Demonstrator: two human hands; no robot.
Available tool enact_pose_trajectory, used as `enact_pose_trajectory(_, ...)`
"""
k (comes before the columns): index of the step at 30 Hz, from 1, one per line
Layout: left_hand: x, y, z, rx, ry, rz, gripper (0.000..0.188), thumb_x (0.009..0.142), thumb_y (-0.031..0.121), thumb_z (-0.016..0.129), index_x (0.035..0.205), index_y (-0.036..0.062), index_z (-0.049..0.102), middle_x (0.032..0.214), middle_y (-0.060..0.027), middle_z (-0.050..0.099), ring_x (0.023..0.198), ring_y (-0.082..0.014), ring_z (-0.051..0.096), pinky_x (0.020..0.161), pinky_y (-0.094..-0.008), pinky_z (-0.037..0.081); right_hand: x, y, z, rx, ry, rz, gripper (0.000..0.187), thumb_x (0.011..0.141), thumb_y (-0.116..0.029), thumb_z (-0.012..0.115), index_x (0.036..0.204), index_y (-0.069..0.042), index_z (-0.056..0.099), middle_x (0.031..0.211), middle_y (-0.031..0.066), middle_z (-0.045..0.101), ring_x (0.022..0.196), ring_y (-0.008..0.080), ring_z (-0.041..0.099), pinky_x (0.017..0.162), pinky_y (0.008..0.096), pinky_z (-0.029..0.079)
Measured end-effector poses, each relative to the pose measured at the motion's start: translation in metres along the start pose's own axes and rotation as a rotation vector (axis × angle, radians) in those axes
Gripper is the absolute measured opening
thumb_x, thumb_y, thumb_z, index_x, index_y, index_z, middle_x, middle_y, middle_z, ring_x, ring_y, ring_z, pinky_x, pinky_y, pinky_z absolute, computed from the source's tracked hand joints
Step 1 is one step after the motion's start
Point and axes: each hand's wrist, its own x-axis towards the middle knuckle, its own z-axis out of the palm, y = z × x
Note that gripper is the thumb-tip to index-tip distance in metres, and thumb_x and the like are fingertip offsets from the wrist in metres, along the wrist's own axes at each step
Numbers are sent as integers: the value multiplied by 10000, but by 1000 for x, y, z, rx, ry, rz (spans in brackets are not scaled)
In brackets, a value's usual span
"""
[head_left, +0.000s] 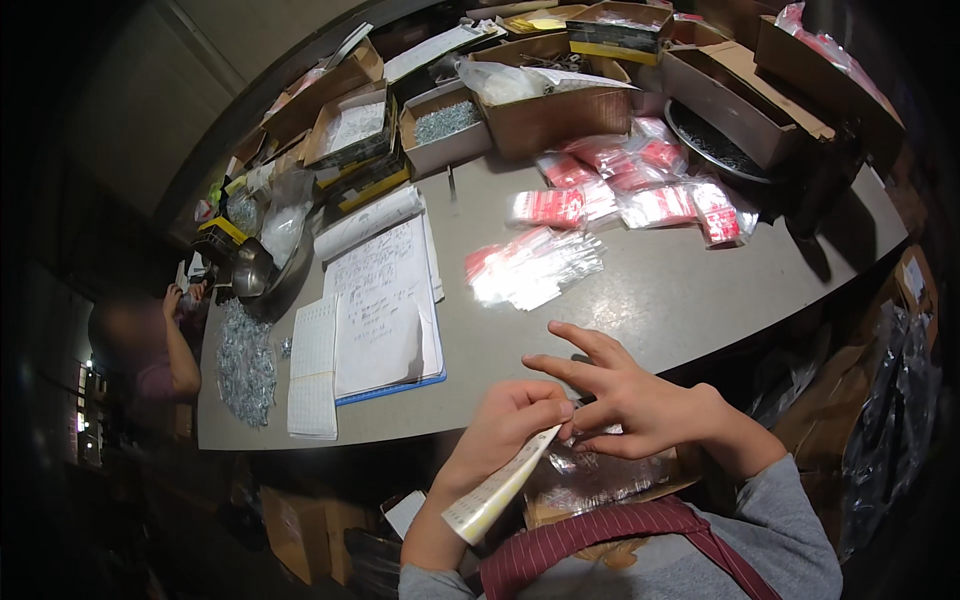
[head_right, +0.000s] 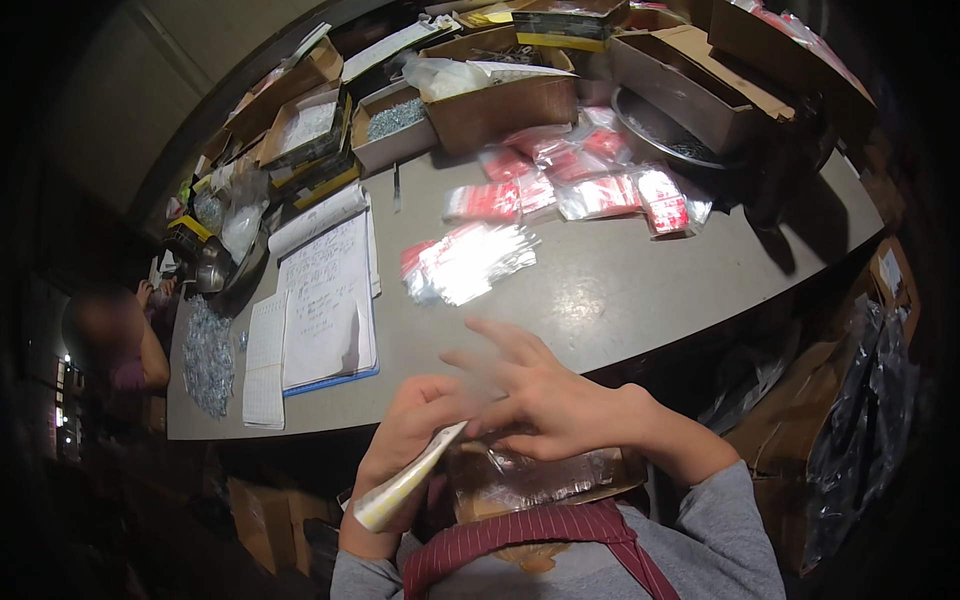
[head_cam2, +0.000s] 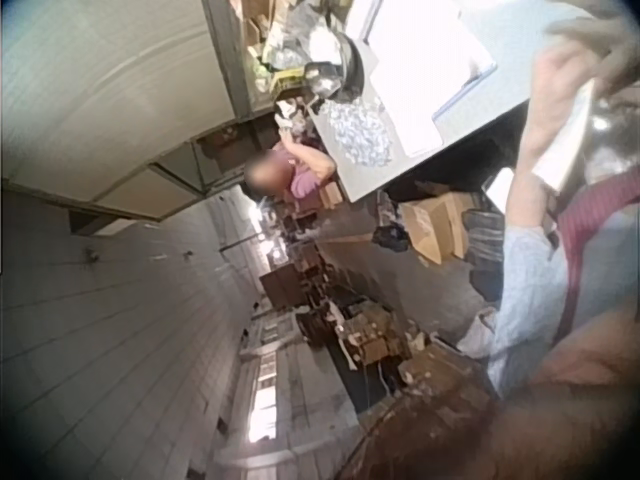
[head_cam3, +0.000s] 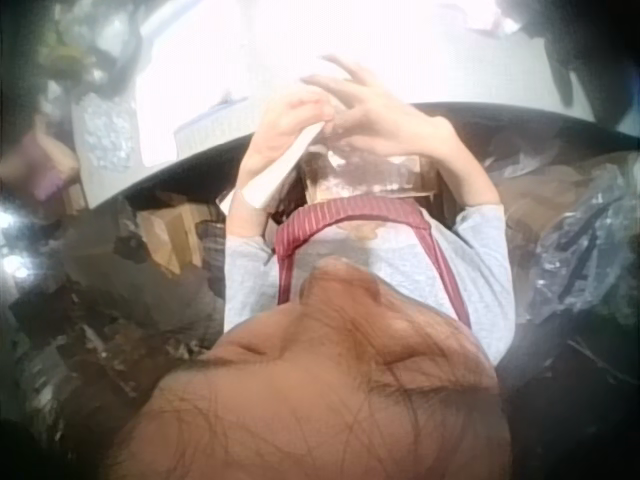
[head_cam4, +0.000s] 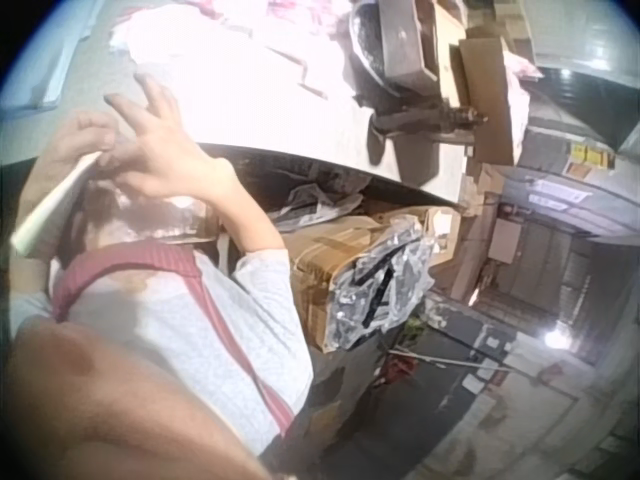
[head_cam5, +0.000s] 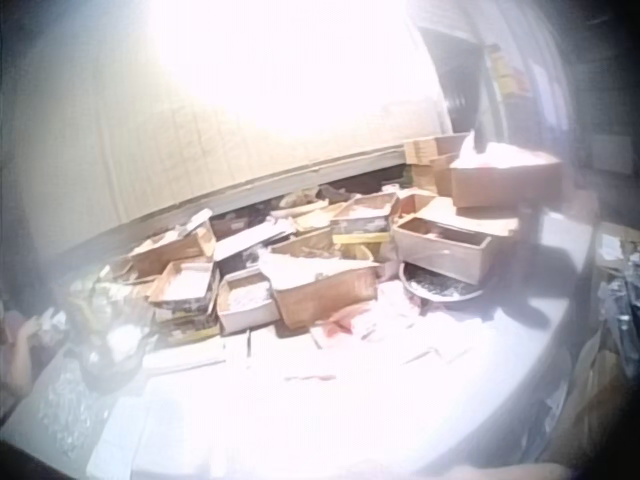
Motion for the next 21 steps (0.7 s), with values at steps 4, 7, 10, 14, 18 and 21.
enact_pose_trajectory(4, 2, 0, 4, 21, 52, 57, 253, 995, 185, 588, 819, 18, 660, 738, -2, 623, 699, -59, 553, 641, -216, 403, -2, 7, 9, -2, 2, 68, 198, 898, -314, 726, 955, -148, 816, 1594, 163, 401, 1540, 449, 141, 1203, 593, 185)
enact_pose_trajectory(7, 5, -1, -1, -7, 162, 166, 235, 1022, 191, 570, 912, 10, 670, 750, -4, 626, 688, -48, 546, 623, -208, 405, -5, 17, 4, 366, 115, 164, 348, 969, -390, 650, 1001, -81, 807, 1608, 171, 386, 1555, 399, 136, 1214, 555, 188)
enact_pose_trajectory(10, -3, 5, -15, 19, 176, 267, 215, 1040, 173, 568, 1119, -12, 644, 758, -5, 624, 669, -9, 517, 592, -190, 385, -10, 21, 0, 976, 298, 292, 632, 1042, -521, 476, 1143, 43, 743, 1643, 199, 305, 1553, 323, 199, 1228, 488, 207)
enact_pose_trajectory(14, -6, -3, 5, -36, 158, 393, 279, 996, 53, 633, 1262, -20, 596, 788, 13, 628, 645, -1, 501, 579, -179, 362, -7, 21, 3, 1483, 252, 298, 640, 1067, -520, 407, 1259, 32, 669, 1670, 193, 229, 1512, 336, 292, 1214, 478, 248)
enact_pose_trajectory(18, 1, -9, 9, 90, 184, 473, 244, 988, 63, 662, 1201, -47, 617, 887, -21, 682, 732, -31, 589, 634, -194, 438, -8, 25, 15, 1659, 213, 258, 698, 1073, -539, 357, 1433, 40, 509, 1660, 181, 253, 1471, 322, 362, 1195, 469, 293)
enact_pose_trajectory(21, 2, -10, 10, 93, 229, 508, 194, 993, 62, 655, 1144, -58, 638, 896, -36, 694, 770, -45, 628, 654, -196, 463, -6, 25, 18, 1701, 228, 313, 696, 1073, -576, 292, 1356, -44, 641, 1686, 199, 158, 1511, 351, 289, 1222, 524, 205)
